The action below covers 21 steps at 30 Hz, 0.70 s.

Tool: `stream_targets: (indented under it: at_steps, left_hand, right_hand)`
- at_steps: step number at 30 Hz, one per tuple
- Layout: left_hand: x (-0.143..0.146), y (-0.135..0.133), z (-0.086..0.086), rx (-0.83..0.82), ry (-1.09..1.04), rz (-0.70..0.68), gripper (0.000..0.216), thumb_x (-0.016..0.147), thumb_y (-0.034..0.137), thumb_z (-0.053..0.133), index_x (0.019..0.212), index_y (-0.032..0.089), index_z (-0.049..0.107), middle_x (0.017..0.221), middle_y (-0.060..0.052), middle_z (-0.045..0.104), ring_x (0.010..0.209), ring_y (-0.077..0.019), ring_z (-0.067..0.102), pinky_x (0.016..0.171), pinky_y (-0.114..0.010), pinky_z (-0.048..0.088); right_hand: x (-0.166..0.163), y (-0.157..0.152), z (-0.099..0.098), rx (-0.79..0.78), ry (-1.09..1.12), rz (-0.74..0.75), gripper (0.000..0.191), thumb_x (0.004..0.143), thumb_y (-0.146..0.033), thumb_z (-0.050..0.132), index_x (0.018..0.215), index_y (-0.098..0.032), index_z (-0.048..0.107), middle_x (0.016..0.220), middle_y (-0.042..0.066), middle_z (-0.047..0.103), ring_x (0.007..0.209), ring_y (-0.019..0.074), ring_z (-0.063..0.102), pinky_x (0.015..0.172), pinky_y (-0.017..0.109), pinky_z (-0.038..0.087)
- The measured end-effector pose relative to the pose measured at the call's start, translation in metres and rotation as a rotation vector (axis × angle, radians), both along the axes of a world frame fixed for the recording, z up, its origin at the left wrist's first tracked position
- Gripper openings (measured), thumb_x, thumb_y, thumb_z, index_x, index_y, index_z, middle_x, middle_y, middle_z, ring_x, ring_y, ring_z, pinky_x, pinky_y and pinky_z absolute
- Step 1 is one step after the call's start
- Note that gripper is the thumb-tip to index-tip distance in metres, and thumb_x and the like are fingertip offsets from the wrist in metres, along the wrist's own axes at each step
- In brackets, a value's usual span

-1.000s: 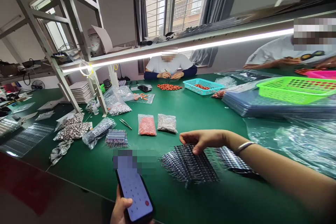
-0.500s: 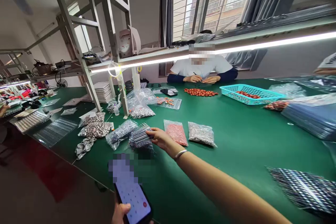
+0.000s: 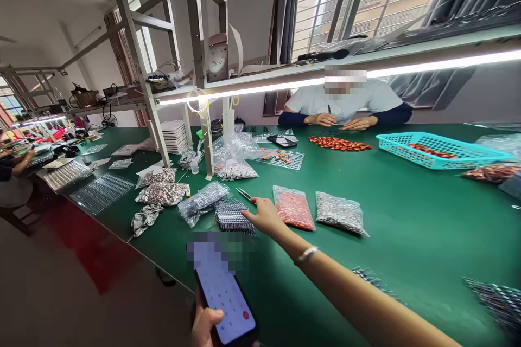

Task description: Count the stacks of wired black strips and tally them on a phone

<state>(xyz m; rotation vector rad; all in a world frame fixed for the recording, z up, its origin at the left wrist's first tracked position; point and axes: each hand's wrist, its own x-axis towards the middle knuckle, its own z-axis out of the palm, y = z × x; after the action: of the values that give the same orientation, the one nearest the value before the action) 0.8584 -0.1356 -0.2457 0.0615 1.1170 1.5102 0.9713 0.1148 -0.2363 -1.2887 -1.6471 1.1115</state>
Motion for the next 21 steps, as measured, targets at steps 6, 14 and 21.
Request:
stream_targets:
  at_steps: [6,14,21]
  left_hand:
    - [0.036,0.007,0.01,0.149,-0.111,-0.08,0.064,0.071,0.027,0.055,0.133,0.015,0.043,0.08,-0.009,0.068,0.076,-0.0272,0.064,0.069,-0.039,0.051]
    - [0.1,0.01,0.013,0.279,-0.084,-0.256,0.035,0.077,0.04,0.063,0.098,0.013,0.065,0.088,-0.01,0.07,0.087,-0.0271,0.064,0.085,-0.039,0.046]
    - [0.134,0.011,0.023,0.267,-0.122,-0.334,0.042,0.071,0.037,0.067,0.109,0.019,0.062,0.091,-0.008,0.068,0.099,-0.0287,0.06,0.088,-0.039,0.046]
  right_hand:
    - [0.051,-0.127,0.004,0.048,0.377,0.243,0.049,0.083,-0.056,0.056,0.12,-0.025,0.045,0.122,0.012,0.056,0.117,0.0283,0.052,0.098,0.045,0.045]
    - [0.104,-0.223,-0.022,-0.018,0.641,0.012,0.049,0.088,-0.047,0.058,0.131,-0.033,0.042,0.135,0.008,0.049,0.127,0.0284,0.044,0.1,0.04,0.047]
    - [0.131,-0.229,-0.015,0.059,0.588,-0.086,0.056,0.086,-0.042,0.06,0.134,-0.031,0.034,0.131,0.01,0.052,0.116,0.0301,0.054,0.091,0.041,0.052]
